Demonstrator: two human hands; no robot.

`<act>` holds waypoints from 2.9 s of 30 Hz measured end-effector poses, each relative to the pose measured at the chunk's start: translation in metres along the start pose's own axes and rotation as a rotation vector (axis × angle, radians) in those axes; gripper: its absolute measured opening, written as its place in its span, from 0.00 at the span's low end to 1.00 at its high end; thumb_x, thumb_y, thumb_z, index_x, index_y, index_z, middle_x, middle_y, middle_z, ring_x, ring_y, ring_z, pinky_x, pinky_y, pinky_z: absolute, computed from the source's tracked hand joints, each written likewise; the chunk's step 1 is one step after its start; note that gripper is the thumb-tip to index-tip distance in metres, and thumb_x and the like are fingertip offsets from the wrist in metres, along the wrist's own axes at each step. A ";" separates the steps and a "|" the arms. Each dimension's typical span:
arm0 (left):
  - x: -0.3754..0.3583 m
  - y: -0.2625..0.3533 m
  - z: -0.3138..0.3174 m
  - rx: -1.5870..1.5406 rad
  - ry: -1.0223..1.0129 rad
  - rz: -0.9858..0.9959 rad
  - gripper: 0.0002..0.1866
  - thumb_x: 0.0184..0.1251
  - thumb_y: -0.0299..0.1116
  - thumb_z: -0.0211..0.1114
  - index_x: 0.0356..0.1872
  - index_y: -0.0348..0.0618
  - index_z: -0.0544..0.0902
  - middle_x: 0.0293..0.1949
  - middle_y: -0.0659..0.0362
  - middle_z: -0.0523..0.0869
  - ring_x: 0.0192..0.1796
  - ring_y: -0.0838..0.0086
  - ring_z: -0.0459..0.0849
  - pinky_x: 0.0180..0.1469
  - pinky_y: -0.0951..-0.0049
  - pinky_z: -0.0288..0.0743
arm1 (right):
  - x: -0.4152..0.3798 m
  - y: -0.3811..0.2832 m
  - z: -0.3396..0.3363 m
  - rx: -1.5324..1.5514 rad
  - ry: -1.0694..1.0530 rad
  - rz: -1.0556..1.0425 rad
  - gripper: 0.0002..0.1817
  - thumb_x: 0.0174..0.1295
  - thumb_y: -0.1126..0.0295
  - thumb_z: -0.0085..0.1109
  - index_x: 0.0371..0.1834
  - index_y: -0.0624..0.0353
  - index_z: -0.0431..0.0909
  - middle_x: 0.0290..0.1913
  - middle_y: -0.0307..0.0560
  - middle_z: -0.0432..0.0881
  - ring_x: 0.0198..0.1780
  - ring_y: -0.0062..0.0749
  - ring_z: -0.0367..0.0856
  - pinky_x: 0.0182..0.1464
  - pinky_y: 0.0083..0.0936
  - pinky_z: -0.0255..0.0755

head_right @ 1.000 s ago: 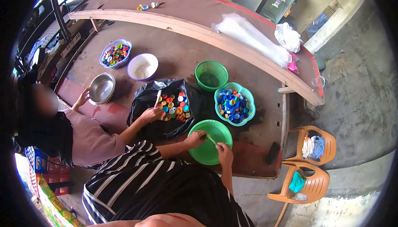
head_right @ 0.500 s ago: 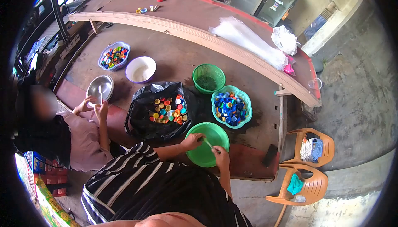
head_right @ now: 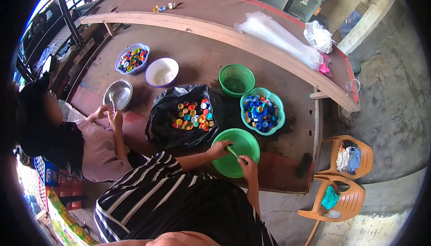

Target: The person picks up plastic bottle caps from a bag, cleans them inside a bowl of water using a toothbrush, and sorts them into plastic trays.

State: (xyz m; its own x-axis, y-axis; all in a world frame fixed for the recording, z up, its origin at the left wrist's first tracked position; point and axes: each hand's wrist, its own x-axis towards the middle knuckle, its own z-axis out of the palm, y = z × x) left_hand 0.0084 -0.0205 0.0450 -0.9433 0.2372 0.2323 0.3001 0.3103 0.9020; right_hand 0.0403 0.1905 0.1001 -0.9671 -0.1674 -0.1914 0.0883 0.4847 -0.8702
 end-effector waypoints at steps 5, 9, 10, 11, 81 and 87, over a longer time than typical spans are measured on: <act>0.000 -0.007 0.009 -0.009 -0.008 -0.129 0.18 0.54 0.26 0.65 0.48 0.39 0.77 0.42 0.46 0.84 0.45 0.54 0.84 0.48 0.61 0.78 | -0.005 -0.005 -0.006 -0.251 0.254 -0.032 0.13 0.60 0.64 0.64 0.45 0.58 0.83 0.40 0.49 0.85 0.39 0.39 0.85 0.42 0.31 0.76; 0.000 -0.009 0.004 0.056 0.015 0.007 0.18 0.54 0.27 0.65 0.48 0.40 0.77 0.42 0.46 0.84 0.45 0.54 0.84 0.47 0.61 0.78 | -0.004 -0.012 -0.003 -0.045 0.009 0.088 0.12 0.60 0.63 0.64 0.44 0.57 0.83 0.40 0.49 0.85 0.41 0.42 0.84 0.43 0.33 0.75; -0.001 -0.006 0.001 0.052 -0.005 -0.022 0.18 0.54 0.27 0.65 0.49 0.40 0.77 0.42 0.46 0.84 0.44 0.53 0.84 0.47 0.61 0.78 | -0.004 -0.009 -0.001 -0.124 0.076 0.062 0.13 0.60 0.63 0.64 0.44 0.58 0.83 0.40 0.49 0.85 0.41 0.41 0.84 0.43 0.33 0.75; -0.001 -0.004 -0.001 0.045 -0.022 -0.048 0.19 0.54 0.27 0.66 0.49 0.40 0.77 0.42 0.45 0.84 0.44 0.53 0.84 0.47 0.60 0.78 | -0.002 -0.006 0.000 -0.204 0.144 0.034 0.13 0.60 0.63 0.64 0.43 0.58 0.83 0.40 0.49 0.85 0.40 0.40 0.85 0.43 0.32 0.75; 0.002 -0.003 -0.004 -0.048 -0.054 -0.111 0.22 0.54 0.29 0.69 0.52 0.41 0.79 0.45 0.48 0.84 0.46 0.60 0.85 0.50 0.65 0.78 | -0.004 0.000 -0.004 -0.417 0.312 -0.044 0.14 0.62 0.65 0.63 0.46 0.63 0.82 0.38 0.48 0.85 0.35 0.30 0.83 0.36 0.27 0.77; 0.003 -0.001 -0.008 -0.044 -0.078 -0.114 0.22 0.52 0.30 0.71 0.51 0.41 0.80 0.41 0.48 0.86 0.43 0.60 0.86 0.47 0.66 0.78 | -0.009 -0.005 0.003 -0.006 0.004 0.096 0.13 0.62 0.66 0.63 0.45 0.62 0.82 0.39 0.49 0.85 0.34 0.31 0.84 0.36 0.27 0.76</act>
State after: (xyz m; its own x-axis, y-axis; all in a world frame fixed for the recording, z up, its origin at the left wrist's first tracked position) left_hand 0.0040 -0.0271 0.0474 -0.9565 0.2738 0.1003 0.1838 0.2991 0.9364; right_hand 0.0493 0.1874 0.1051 -0.9552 -0.1170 -0.2720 0.1791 0.5031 -0.8455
